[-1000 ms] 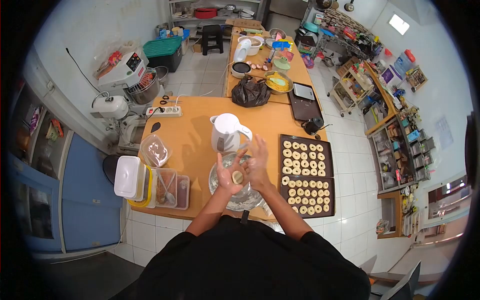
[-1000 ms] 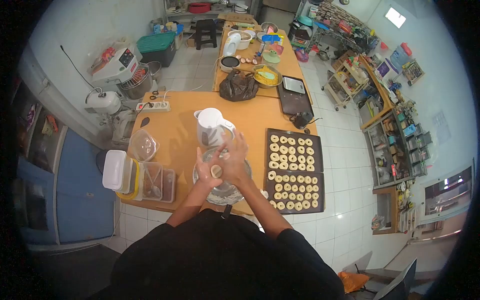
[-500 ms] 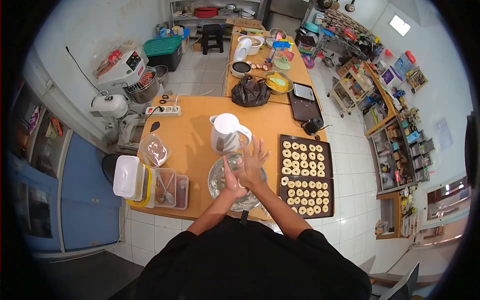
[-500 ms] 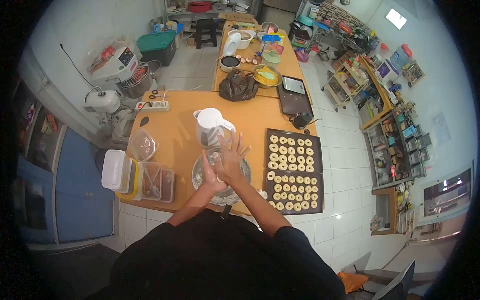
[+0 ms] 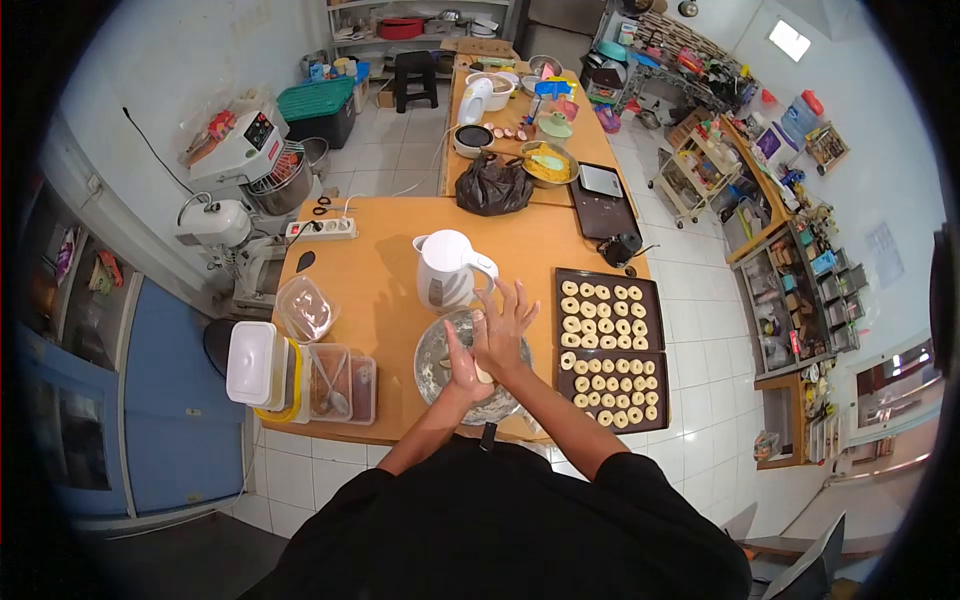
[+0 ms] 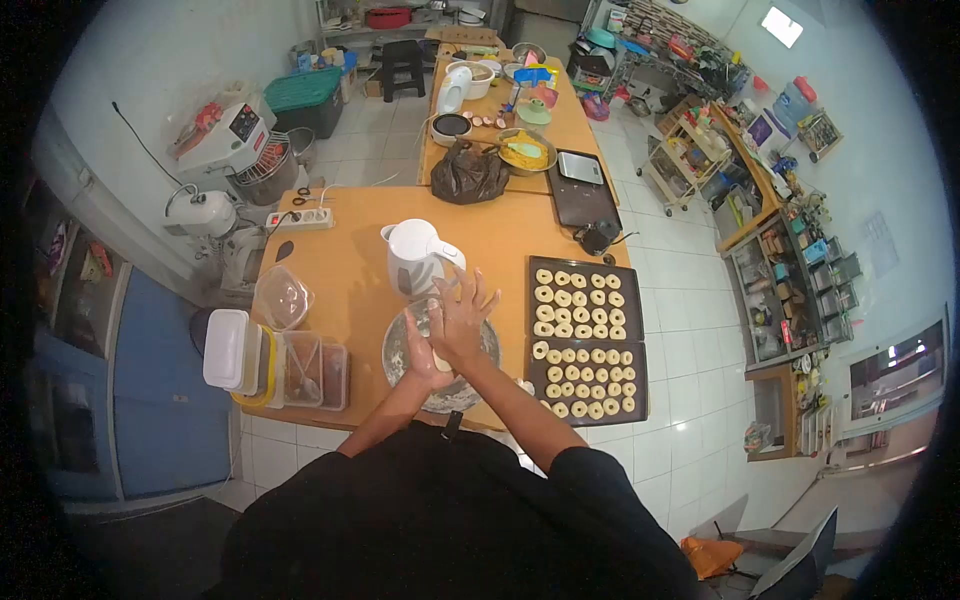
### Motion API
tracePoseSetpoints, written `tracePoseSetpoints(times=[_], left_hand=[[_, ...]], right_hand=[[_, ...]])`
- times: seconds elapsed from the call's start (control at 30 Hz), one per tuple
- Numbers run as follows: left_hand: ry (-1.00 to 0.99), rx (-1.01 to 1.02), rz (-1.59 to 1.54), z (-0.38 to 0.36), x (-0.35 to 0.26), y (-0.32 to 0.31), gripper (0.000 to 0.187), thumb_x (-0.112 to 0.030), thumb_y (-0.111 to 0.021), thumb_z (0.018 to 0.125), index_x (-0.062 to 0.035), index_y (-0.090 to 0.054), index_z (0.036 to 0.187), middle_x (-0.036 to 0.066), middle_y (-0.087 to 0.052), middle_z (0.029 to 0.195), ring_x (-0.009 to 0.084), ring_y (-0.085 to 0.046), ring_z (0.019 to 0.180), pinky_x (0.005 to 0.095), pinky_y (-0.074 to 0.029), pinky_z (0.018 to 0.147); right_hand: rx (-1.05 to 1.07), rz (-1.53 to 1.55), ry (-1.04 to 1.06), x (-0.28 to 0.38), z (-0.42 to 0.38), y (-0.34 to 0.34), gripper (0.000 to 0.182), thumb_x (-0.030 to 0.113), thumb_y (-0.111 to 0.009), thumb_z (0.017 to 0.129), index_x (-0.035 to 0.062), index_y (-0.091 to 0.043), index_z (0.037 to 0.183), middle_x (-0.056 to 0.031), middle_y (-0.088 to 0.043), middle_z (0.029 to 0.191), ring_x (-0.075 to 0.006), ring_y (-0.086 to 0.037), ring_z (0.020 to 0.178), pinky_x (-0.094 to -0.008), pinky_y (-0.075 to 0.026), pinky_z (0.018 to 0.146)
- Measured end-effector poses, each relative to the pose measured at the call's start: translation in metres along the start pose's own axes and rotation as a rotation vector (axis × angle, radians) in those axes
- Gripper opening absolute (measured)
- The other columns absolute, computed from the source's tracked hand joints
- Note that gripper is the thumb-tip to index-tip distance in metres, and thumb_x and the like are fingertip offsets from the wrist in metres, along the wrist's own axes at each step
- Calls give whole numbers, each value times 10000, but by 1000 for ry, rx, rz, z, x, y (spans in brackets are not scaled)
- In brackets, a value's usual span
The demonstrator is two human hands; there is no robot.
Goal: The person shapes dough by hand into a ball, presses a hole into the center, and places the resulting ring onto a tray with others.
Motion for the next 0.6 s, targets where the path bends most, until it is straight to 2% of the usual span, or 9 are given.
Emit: tracePoseSetpoints(times=[0.1,0.17,0.2,0.27,0.3,0.37,0.47,0.53,0.6], left_hand=[[13,40,-47,0,-3,8,1055,-902,-288,714,-169,-299,1474,70,-324,1503,257,-324,1361,464,-220,1132],[43,105,-85,-4,-5,4,1040,-894,-284,726,-169,-304,1471,69,-320,1507,262,-328,1359,467,-215,1134],[36,26,-91,-8,-9,-4,1030,-899,-276,719,-198,-300,1473,48,-342,1493,270,-337,1351,492,-228,1118],[25,-50,-98,-9,-11,-5,1020,-905,-267,713,-228,-295,1476,28,-365,1480,278,-346,1343,517,-241,1103],[7,-14,-22,-7,-9,-1,1027,-907,-260,710,-227,-284,1479,30,-363,1482,279,-343,1345,516,-238,1105],[-10,22,49,-2,-4,2,1034,-910,-254,708,-226,-273,1483,33,-361,1484,281,-341,1346,515,-235,1107],[10,9,32,-5,2,6,1018,-903,-234,720,-226,-285,1479,42,-339,1496,287,-341,1347,510,-240,1106],[1,148,-37,-3,-2,-5,1055,-906,-214,721,-191,-241,1496,88,-309,1511,272,-295,1381,497,-198,1129],[32,37,-65,-9,-6,-10,1053,-901,-229,725,-185,-236,1497,83,-307,1511,267,-297,1379,487,-203,1129]], right_hand=[[8,34,127,-3,8,-7,363,251,-406,932,106,-552,1231,-192,-367,1378,-450,-232,1318,-712,-110,1002],[215,665,-218,-44,5,-57,363,278,-431,914,101,-564,1202,-184,-354,1397,-439,-218,1335,-715,-65,1009],[220,666,-213,-39,2,-55,363,278,-431,914,101,-564,1202,-184,-354,1397,-439,-218,1335,-715,-65,1009],[-93,352,-110,-20,-2,-19,356,288,-432,913,105,-583,1178,-182,-376,1377,-423,-247,1322,-691,-78,1021],[-94,350,-109,-12,-3,-7,356,288,-432,913,105,-583,1178,-182,-376,1377,-423,-247,1322,-691,-78,1021],[-94,44,181,13,-6,13,344,263,-425,917,107,-580,1182,-181,-400,1343,-412,-285,1290,-655,-118,1028],[-63,24,284,14,-7,19,359,280,-427,916,108,-571,1197,-181,-403,1336,-414,-293,1280,-650,-115,1027],[-19,177,167,0,-3,3,372,276,-416,912,94,-566,1200,-172,-404,1341,-402,-279,1295,-638,-98,1038],[32,336,42,-11,-4,-10,384,272,-405,909,80,-561,1203,-163,-405,1347,-390,-265,1310,-626,-81,1049]])
Point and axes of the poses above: each hand's wrist, its own z-axis towards the middle knuckle, its own y-axis out of the back of the hand, x = y × z, the point moved 5 cm from there along z, towards the middle knuckle
